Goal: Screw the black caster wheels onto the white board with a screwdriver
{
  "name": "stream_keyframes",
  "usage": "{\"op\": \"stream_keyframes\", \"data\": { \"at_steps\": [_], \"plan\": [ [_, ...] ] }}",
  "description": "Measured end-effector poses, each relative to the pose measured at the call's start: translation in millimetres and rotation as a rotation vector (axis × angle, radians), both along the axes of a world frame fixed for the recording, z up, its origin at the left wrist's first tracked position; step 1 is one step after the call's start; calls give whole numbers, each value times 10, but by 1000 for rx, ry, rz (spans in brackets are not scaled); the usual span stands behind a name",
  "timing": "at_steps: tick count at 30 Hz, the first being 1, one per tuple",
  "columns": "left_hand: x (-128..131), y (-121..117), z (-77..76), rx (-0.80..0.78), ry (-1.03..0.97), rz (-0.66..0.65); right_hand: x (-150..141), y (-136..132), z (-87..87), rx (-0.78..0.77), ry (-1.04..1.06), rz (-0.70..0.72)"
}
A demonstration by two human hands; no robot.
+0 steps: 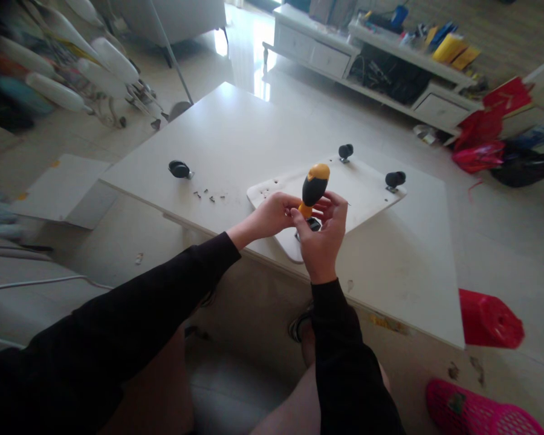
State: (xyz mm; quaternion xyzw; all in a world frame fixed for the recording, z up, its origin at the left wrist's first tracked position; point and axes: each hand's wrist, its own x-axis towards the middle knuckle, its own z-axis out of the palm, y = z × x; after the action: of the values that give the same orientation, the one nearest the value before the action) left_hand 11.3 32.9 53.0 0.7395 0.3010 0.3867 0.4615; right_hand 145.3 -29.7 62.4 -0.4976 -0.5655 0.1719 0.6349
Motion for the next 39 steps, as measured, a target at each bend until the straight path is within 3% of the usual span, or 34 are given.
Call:
{"op": "stream_keyframes", "data": {
  "at_steps": [7,10,14,21,24,29,36,39],
  "plan": [
    [-16,14,-1,-126,-140,-256,53,-17,-16,1,-33,-89],
    [-10,0,18,-139,-119,-196,51,-20,-17,-4,-24,-38],
    [-6,-24,47,-8,0,-48,17,-16,9,-17,-21,-42],
    [-51,4,26,-76,-76,-262,17,-27,10,17,64,-85],
    [-54,3,20,-113,-73,-220,15,-33,14,-20,47,-61],
    [-27,-6,-5,-31,34,-53,-9,-25,54,-52,13,-70],
    [-47,35,4,-36,-44,-184,-15,-56,75,-46,36,-100],
    [-46,29,15,-62,-65,-163,-7,-57,66,-54,8,-94]
  ]
}}
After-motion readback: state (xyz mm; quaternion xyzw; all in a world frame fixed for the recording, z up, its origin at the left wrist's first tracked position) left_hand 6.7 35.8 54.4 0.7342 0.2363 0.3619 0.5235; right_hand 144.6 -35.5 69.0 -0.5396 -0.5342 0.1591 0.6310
